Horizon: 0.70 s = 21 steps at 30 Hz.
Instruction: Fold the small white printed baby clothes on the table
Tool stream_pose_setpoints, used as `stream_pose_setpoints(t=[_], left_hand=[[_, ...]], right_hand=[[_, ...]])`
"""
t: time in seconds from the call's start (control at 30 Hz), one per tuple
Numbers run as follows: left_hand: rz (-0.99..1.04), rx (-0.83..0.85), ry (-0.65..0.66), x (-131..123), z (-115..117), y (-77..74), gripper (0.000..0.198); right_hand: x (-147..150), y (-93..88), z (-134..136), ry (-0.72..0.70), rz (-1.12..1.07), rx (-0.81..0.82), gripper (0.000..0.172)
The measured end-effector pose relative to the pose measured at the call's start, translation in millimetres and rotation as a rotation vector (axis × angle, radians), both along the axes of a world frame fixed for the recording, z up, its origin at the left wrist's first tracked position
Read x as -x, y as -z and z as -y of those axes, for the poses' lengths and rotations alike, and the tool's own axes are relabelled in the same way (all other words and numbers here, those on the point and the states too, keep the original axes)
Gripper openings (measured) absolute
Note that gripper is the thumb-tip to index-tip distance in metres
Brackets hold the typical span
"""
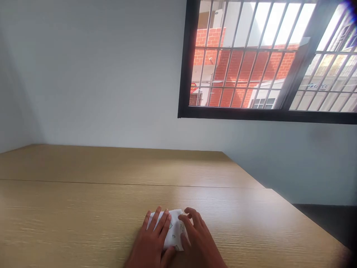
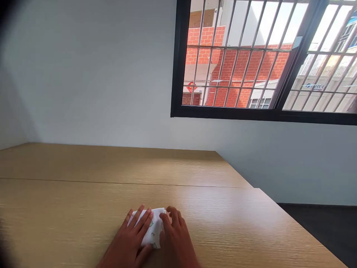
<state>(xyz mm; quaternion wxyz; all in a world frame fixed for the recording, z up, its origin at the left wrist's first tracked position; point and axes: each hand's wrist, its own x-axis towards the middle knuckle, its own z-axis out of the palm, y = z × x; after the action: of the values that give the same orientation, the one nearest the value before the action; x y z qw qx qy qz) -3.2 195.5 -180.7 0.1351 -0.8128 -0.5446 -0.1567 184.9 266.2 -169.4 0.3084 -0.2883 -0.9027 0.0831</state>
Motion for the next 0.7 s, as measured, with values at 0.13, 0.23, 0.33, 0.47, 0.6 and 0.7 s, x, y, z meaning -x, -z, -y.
stream_pose_setpoints(t=[0.13,0.23,0.33,0.47,0.6,0.7], left_hand=[[0.068,0.254,-0.090,-4,-1,-3.5,0.074],[0.149,0.169,-0.138,-3,-4,-17.6,0.067],[0.147,0.226,-0.154,-5,-14,-30.7,0.061],[0.128,0.352,-0.234,-10,-29,-26.2,0.049],[0.190,0.331,-0.302,-8,-31,-7.7,0.047],[0.223,0.341,-0.351,-2,-31,1.4,0.052]], right_hand=[[12,-18.2,13,-0.045,-0.034,-0.080,0.053],[34,-28.7,20,-0.135,-0.096,0.085,0.046],[62,-27.0,13,-0.177,-0.171,0.220,0.045],[85,-13.0,-6,-0.212,-0.267,0.286,0.024],[84,-2.1,-11,-0.207,-0.322,0.288,0.026],[80,-0.4,-10,-0.155,-0.199,0.235,0.029]])
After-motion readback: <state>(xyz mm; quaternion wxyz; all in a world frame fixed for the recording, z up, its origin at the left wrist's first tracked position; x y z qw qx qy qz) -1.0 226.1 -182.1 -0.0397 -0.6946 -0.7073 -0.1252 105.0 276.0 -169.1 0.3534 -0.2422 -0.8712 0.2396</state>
